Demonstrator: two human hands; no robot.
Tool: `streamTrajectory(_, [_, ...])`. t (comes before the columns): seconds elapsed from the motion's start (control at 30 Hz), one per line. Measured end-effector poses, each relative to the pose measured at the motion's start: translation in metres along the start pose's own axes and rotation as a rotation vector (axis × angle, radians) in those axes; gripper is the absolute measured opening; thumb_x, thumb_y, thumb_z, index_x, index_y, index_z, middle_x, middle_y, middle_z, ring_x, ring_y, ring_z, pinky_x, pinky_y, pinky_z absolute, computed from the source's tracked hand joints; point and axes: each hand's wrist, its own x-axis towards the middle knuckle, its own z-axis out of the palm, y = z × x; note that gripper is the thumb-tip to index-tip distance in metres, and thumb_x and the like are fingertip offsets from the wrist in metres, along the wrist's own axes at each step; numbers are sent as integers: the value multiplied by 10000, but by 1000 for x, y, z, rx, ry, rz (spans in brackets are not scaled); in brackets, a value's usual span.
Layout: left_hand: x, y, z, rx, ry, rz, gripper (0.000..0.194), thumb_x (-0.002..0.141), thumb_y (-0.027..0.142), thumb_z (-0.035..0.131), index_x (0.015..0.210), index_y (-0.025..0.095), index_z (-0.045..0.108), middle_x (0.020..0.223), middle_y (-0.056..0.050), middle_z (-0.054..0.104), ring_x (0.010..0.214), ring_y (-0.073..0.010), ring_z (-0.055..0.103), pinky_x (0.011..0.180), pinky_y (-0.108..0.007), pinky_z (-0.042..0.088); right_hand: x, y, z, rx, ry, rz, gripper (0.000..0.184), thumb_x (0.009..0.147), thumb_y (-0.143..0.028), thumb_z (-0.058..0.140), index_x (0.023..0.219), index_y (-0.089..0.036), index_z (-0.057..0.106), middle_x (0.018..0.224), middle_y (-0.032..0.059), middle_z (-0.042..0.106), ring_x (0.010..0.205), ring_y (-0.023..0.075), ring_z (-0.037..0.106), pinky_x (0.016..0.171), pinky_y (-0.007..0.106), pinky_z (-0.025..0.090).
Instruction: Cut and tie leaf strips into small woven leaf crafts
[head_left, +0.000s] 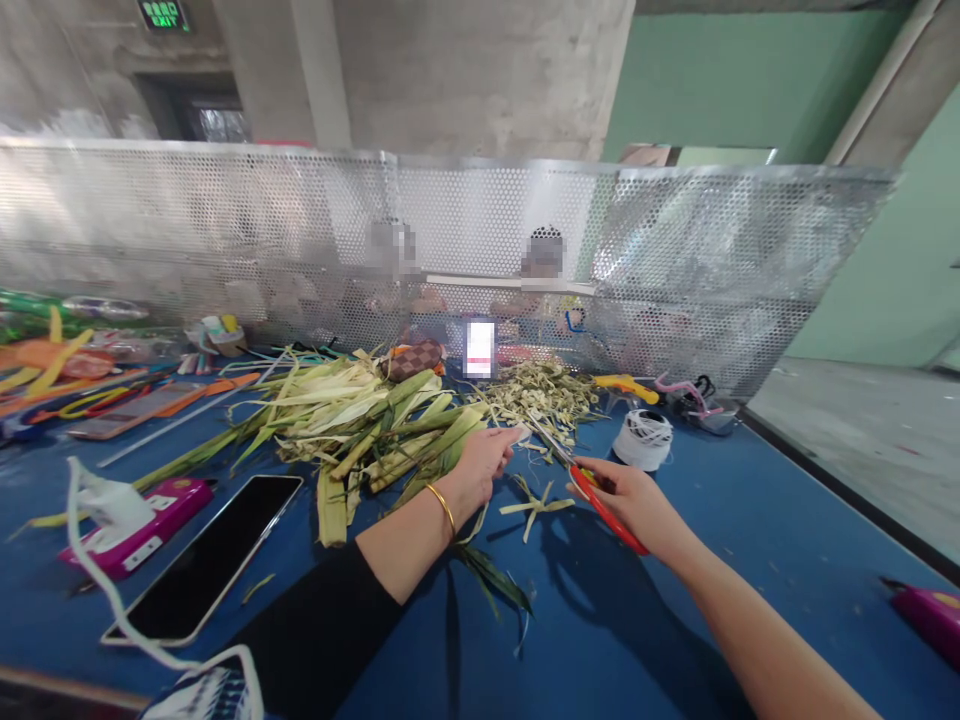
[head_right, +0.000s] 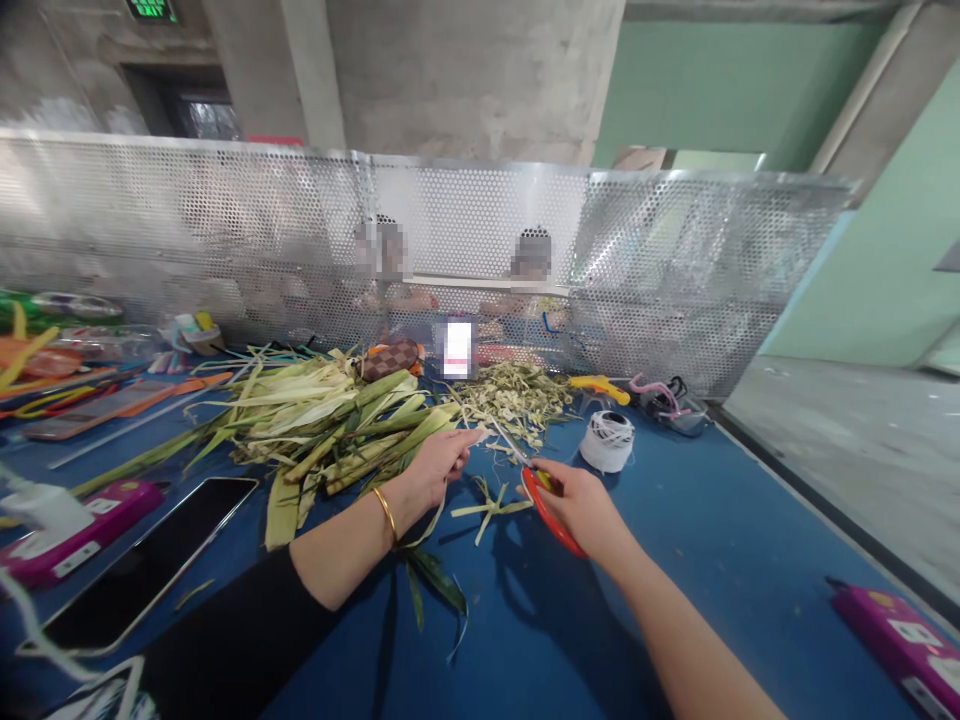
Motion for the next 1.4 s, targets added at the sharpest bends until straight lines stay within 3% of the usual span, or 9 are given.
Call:
streamTrajectory(0.17, [-5, 13, -1, 15, -17, 48, 108, 753, 238, 642, 760, 130, 640, 596, 19, 540, 461, -46, 389, 433, -181, 223, 0, 6, 1, -576, 48, 90, 394, 844, -324, 508, 1196, -177, 605, 1072, 139, 701, 938, 290, 663, 696, 320, 467])
streamTrajectory(0.37, [-19, 27, 1, 160, -46, 190, 89, 718, 195, 642, 754, 141, 702, 609, 4, 595, 543, -86, 470, 508, -219, 340, -2, 12, -3, -713, -10, 9, 235, 850, -290, 524, 1008, -187, 665, 952, 126, 679, 842, 267, 671, 640, 306, 444])
streamTrajectory(0.47, [-26, 28, 4, 242, -110, 273, 85, 683, 196, 673, 735, 139, 711, 589, 3, 610, 538, -91, 485, 542, -230, 373, -3, 8, -7, -544, 181, -45, 244, 867, -360, 507, 957, -207, 675, 937, 97, 667, 814, 245, 659, 651, 318, 464])
streamTrajectory(0.57, [-30, 23, 7, 361, -177, 403, 106, 661, 239, 701, 727, 156, 710, 639, -5, 654, 593, -114, 544, 579, -232, 405, -3, -8, -4, -95, 321, -134, 310, 830, -431, 550, 1042, -216, 625, 937, 65, 680, 818, 212, 645, 681, 313, 493])
streamTrajectory(0.63, [-30, 20, 8, 466, -217, 472, 122, 650, 271, 712, 716, 168, 707, 675, -10, 678, 643, -138, 582, 596, -235, 420, -2, -22, 1, 128, 281, -167, 318, 788, -435, 597, 1009, -206, 614, 868, 49, 685, 759, 196, 635, 652, 302, 496])
streamTrajectory(0.83, [-23, 26, 0, 598, -274, 518, 193, 639, 343, 727, 716, 168, 704, 668, -10, 681, 636, -143, 587, 576, -225, 408, 14, -50, 3, 366, 160, -141, 267, 802, -436, 558, 673, -204, 586, 573, -13, 591, 556, 154, 565, 560, 278, 453])
streamTrajectory(0.93, [-18, 35, -9, 687, -312, 542, 160, 668, 326, 704, 698, 169, 717, 626, 5, 664, 600, -126, 560, 553, -216, 371, 18, -50, 4, 411, 110, -129, 258, 770, -436, 593, 656, -204, 584, 569, -15, 596, 541, 154, 579, 549, 276, 462])
streamTrajectory(1.07, [-15, 46, -17, 948, -315, 618, 165, 698, 334, 693, 661, 177, 729, 584, 11, 640, 574, -121, 527, 521, -225, 310, 15, -37, 11, 374, 169, -89, 255, 792, -435, 574, 678, -208, 584, 598, -4, 632, 558, 163, 600, 573, 284, 479])
streamTrajectory(1.4, [-19, 62, -25, 1214, -175, 653, 141, 736, 304, 647, 707, 201, 739, 686, -12, 687, 654, -146, 570, 573, -242, 316, 16, -18, 1, 347, 291, -10, 292, 785, -483, 561, 690, -208, 590, 591, 13, 647, 575, 182, 616, 608, 311, 500])
